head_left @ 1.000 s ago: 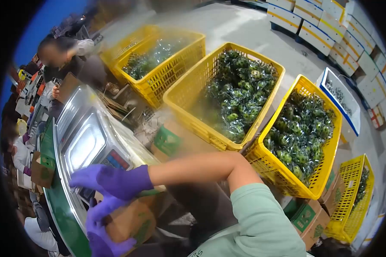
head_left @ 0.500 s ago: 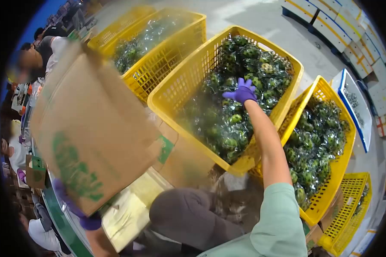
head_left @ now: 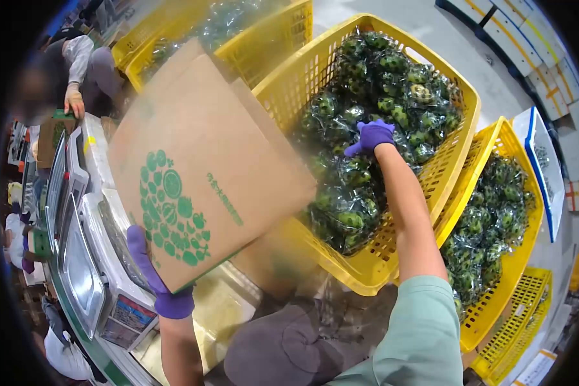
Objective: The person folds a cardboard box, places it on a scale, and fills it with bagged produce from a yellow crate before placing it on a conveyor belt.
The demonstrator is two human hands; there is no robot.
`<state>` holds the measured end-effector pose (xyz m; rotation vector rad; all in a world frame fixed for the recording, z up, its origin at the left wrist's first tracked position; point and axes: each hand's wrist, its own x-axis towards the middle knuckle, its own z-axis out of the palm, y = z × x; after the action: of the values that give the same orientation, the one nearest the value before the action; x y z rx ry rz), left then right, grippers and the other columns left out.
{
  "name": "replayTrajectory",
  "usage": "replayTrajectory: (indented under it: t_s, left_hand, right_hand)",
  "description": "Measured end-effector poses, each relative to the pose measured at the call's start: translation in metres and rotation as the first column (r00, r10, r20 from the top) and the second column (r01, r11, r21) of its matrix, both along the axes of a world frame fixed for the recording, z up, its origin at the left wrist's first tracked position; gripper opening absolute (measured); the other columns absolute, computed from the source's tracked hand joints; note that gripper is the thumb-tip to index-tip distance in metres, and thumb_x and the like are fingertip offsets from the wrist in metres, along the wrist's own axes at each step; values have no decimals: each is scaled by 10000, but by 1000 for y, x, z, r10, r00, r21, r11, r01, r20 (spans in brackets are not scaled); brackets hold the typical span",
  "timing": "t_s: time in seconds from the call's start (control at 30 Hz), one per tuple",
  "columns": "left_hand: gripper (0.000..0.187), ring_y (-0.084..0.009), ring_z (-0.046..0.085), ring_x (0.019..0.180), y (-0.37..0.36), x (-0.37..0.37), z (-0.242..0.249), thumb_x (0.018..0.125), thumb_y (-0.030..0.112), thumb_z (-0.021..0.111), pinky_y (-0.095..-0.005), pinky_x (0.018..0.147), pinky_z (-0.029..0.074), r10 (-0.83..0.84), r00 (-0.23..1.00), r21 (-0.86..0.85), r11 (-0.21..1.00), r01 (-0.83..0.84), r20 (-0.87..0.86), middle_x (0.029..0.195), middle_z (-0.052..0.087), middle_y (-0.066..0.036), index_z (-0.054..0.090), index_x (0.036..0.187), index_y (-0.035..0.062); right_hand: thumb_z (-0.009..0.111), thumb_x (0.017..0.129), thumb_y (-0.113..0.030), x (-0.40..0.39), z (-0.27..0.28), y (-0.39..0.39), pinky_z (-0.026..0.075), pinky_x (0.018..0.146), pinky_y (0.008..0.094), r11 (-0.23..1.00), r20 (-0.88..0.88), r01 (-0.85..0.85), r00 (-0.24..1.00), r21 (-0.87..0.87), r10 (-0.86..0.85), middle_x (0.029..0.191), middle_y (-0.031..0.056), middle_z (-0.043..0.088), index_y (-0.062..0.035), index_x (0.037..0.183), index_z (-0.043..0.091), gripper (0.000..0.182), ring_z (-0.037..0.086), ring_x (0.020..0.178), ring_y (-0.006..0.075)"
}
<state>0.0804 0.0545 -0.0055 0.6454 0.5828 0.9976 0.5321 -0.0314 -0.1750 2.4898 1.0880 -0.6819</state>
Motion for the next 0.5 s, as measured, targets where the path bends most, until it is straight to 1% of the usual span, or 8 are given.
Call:
replayTrajectory:
  t_s: [0.07, 0.13, 0.2, 0.27, 0.3, 0.33, 0.43, 0.5]
  left_hand:
    - [561, -274, 604, 1083, 1, -13, -3, 946, 436, 499, -429, 939, 485, 56, 997, 2, 998, -56, -49, 1266, 583, -141, 480, 1323, 22]
    - [572, -263, 617, 1053, -2, -26, 5, 937, 453, 509, -421, 909, 505, -83, 996, 10, 997, 83, -27, 1253, 593, -136, 491, 1314, 22]
    - [578, -252, 626, 1029, -4, -36, 7, 928, 465, 521, -404, 880, 521, -28, 994, 5, 1000, 29, -103, 1238, 603, -130, 500, 1306, 29]
    - [579, -250, 629, 1017, -3, -38, 6, 922, 475, 527, -398, 869, 525, 15, 998, -41, 999, -18, -69, 1228, 608, -121, 505, 1303, 39]
    - [579, -250, 629, 1017, -3, -41, 6, 922, 475, 527, -398, 869, 525, 19, 998, -43, 999, -21, -55, 1228, 608, -121, 505, 1303, 39]
    - [581, -253, 626, 1023, -3, -45, 6, 920, 478, 528, -404, 875, 521, -16, 999, -45, 999, 14, -31, 1227, 609, -119, 506, 1303, 42]
    - [586, -258, 621, 1032, -9, -52, 0, 916, 483, 531, -415, 885, 515, -20, 1000, -66, 998, 20, 2, 1227, 609, -116, 505, 1305, 45]
    - [590, -259, 619, 1035, -9, -59, -5, 915, 485, 532, -420, 889, 512, 2, 1000, -74, 997, -2, 0, 1228, 609, -115, 502, 1308, 45]
  right_hand:
    - [673, 500, -825, -13, -4, -5, 271, 1038, 630, 999, 59, -41, 997, -17, 42, 1423, 89, 468, -224, 1354, 496, 1059, 400, 1330, 305]
    - [643, 515, -841, -23, -10, -14, 186, 1052, 690, 999, 174, -22, 985, 31, 17, 1465, 95, 417, -235, 1416, 426, 1108, 384, 1340, 310]
    - [610, 580, -831, -28, -10, -15, 127, 1048, 722, 997, 161, -33, 987, 75, 20, 1418, 86, 482, -227, 1348, 526, 981, 394, 1334, 299]
    - [594, 649, -794, -28, -10, -5, 129, 1053, 712, 984, 4, -107, 994, -142, 109, 1316, 75, 580, -218, 1197, 660, 797, 437, 1302, 290]
    - [589, 699, -752, -35, -18, -8, 143, 1061, 697, 980, 10, -173, 985, -98, 175, 1228, 65, 640, -214, 1044, 735, 655, 485, 1261, 276]
    - [579, 696, -770, -42, -12, -3, 150, 1070, 679, 951, -113, -222, 973, -215, 202, 1247, 70, 626, -167, 1135, 690, 754, 505, 1245, 282]
    - [632, 667, -760, -75, -9, -23, 247, 1086, 590, 977, -152, -150, 980, -151, 127, 1343, 123, 544, -84, 1308, 540, 936, 497, 1253, 321]
    - [730, 638, -688, -81, -21, -32, 359, 1053, 494, 993, -239, 96, 968, 66, -78, 1411, 218, 429, -32, 1463, 261, 1153, 486, 1249, 383]
